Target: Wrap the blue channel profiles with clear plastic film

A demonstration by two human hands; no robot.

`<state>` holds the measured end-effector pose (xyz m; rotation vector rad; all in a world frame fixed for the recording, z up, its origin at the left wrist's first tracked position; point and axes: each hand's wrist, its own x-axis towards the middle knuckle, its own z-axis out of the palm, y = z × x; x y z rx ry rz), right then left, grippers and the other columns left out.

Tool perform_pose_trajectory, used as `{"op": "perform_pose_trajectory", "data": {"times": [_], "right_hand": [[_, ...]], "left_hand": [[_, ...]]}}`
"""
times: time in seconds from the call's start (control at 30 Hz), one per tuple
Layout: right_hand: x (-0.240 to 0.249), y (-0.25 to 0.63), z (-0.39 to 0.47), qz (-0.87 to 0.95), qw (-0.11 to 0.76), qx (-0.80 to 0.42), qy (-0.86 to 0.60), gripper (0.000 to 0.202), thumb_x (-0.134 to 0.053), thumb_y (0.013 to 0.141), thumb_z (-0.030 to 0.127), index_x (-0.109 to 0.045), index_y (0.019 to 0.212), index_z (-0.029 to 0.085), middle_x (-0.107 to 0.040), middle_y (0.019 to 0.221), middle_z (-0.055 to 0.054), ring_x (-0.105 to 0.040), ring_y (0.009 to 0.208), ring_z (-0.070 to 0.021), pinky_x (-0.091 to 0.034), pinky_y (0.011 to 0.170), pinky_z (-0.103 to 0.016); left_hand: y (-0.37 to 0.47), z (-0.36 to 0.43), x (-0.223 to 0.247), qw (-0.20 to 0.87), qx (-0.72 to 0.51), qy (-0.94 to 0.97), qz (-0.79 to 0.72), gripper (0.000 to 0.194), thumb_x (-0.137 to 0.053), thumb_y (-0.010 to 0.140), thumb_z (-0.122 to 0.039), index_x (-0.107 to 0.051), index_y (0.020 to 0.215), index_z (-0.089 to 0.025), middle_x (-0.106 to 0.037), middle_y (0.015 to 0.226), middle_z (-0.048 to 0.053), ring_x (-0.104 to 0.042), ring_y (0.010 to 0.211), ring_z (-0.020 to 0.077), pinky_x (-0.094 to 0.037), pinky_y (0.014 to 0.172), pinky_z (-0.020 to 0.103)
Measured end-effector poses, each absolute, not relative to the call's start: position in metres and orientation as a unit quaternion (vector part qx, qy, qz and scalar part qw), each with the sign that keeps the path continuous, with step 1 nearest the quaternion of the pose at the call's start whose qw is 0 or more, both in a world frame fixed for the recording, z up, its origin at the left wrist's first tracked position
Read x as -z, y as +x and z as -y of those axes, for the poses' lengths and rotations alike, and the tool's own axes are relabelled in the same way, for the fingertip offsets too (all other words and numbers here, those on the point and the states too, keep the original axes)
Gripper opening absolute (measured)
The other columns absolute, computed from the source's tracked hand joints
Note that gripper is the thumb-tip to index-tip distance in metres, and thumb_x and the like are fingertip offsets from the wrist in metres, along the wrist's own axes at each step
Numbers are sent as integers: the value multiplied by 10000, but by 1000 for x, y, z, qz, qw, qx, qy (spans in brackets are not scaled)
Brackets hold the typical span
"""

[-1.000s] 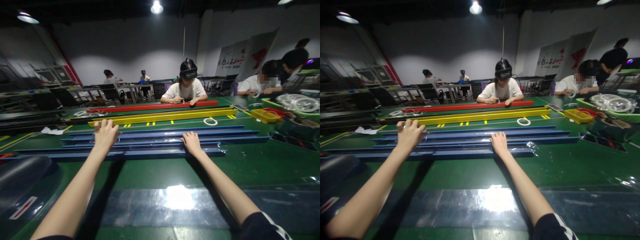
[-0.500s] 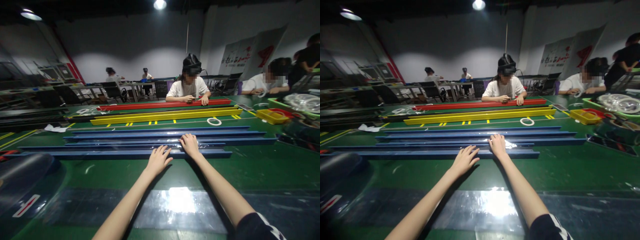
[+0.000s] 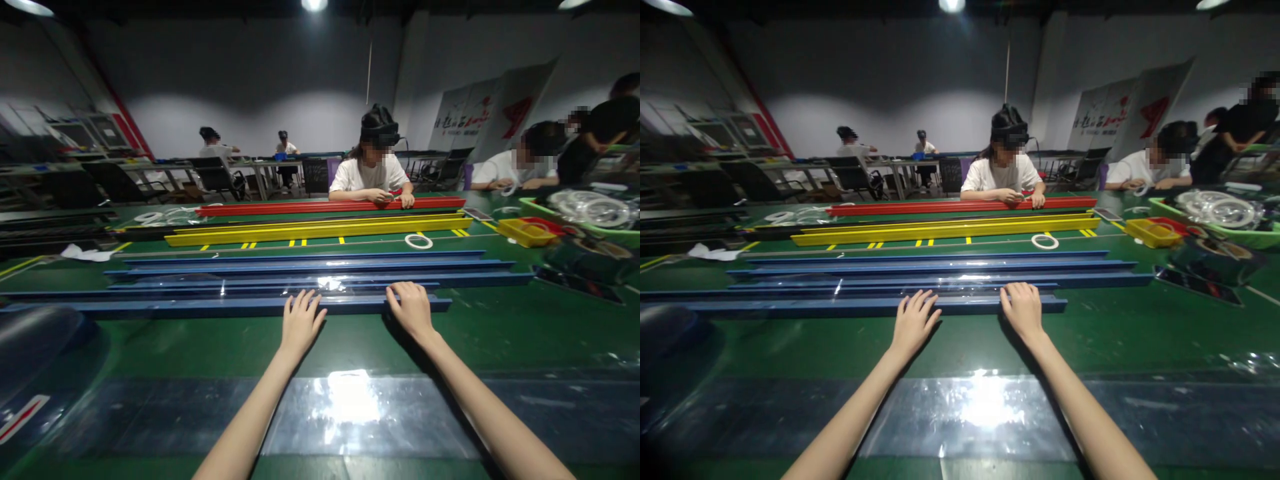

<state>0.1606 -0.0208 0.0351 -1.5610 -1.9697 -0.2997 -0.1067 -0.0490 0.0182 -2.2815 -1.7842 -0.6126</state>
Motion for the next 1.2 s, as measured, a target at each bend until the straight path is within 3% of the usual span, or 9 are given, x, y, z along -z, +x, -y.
{"op": "perform_pose_trajectory", "data": {"times": [0.23, 0.5, 0.6, 0.67, 0.77, 1.0, 1.2], "right_hand": [[-24, 174, 29, 768, 272, 99, -572, 297, -389, 902, 311, -648, 874, 168, -684, 976, -68, -565, 924, -187, -300, 861, -313], [-13, 165, 42, 792, 284, 103, -531, 300, -412, 897, 295, -624, 1050, 147, -652, 1098, -82, -530, 1006, -205, -317, 894, -333], [-9, 168, 43, 796, 303, 106, -514, 284, -425, 893, 279, -622, 1066, 168, -652, 1104, -69, -531, 1003, -198, -329, 890, -341], [-7, 170, 42, 794, 316, 115, -507, 266, -439, 887, 268, -629, 1051, 178, -661, 1084, -64, -540, 978, -199, -344, 868, -351], [-5, 173, 40, 791, 331, 121, -500, 237, -461, 873, 230, -636, 1026, 186, -671, 1055, -58, -554, 940, -200, -360, 841, -361], [-4, 175, 40, 786, 357, 101, -495, 209, -495, 849, 182, -636, 1004, 191, -676, 1030, -43, -555, 919, -196, -376, 828, -359], [-2, 175, 40, 779, 369, 93, -498, 187, -513, 845, 190, -635, 988, 187, -678, 1014, -40, -554, 918, -198, -378, 827, -358]], "left_hand": [[-116, 50, -20, 129, 237, -692, 670, 434, -300, 910, -414, -611, 1085, -167, -563, 1238, 123, -390, 1244, 286, -148, 1070, 494], [-118, 50, -15, 121, 242, -675, 686, 470, -300, 908, -426, -569, 1174, -147, -506, 1307, 136, -373, 1263, 283, -136, 1084, 496], [-119, 49, -13, 109, 250, -667, 693, 449, -308, 910, -425, -542, 1224, -206, -480, 1341, 95, -320, 1300, 280, -67, 1082, 559], [-120, 47, -13, 94, 263, -645, 711, 410, -309, 915, -416, -542, 1224, -279, -442, 1377, 59, -268, 1329, 282, -22, 1053, 624], [-125, 44, -13, 60, 298, -595, 744, 386, -297, 922, -400, -573, 1182, -327, -344, 1441, 38, -182, 1363, 287, -66, 1030, 653], [-138, 37, -6, 25, 398, -469, 788, 366, -375, 893, -397, -638, 1121, -282, -114, 1517, 54, 55, 1368, 368, -97, 1066, 583], [-147, 29, -2, -11, 478, -385, 790, 356, -428, 867, -370, -666, 1074, -205, 13, 1525, 80, 101, 1357, 379, -126, 1061, 580]]}}
